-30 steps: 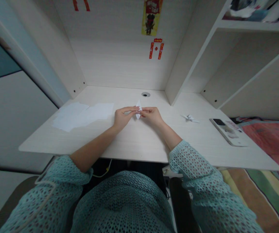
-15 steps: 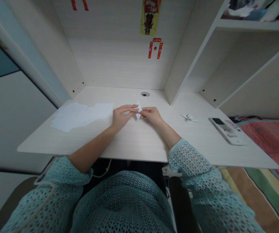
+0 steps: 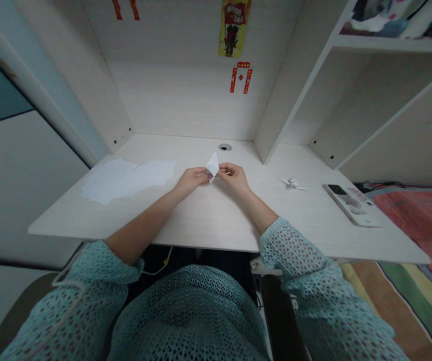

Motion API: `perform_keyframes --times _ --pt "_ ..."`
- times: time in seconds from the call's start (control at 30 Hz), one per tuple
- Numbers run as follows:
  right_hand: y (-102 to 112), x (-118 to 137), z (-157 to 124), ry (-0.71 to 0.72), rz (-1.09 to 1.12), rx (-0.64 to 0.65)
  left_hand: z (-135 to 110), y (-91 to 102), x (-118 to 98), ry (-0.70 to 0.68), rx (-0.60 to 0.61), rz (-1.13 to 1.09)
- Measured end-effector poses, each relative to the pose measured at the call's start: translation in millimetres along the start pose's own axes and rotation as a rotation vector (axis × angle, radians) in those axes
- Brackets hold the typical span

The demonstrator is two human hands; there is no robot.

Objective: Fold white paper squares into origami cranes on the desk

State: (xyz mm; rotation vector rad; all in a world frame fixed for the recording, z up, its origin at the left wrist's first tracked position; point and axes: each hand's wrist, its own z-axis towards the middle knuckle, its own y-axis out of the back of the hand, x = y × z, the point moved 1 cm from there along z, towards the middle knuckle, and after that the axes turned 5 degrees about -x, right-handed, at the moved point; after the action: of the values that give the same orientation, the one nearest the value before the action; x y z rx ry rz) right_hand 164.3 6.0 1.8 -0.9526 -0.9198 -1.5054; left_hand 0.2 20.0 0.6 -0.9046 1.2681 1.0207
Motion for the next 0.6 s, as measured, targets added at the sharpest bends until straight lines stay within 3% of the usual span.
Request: perform_keyframes --times 0.13,0.27,0.6 --pt "3.6 3.9 -0.1 0.209 -0.15 -0.097 -2.2 -0.1 -1.8 0.067 0.035 -0.012" --pt "4.8 9.8 -0.4 0.355 -0.237 0.057 -6.8 -1.3 -8.1 0.086 0.117 -0.031" --pt "6.4 5.9 1.6 0.337 -0.361 0.206 -5.7 -0.5 -6.5 0.045 0.128 -0.057"
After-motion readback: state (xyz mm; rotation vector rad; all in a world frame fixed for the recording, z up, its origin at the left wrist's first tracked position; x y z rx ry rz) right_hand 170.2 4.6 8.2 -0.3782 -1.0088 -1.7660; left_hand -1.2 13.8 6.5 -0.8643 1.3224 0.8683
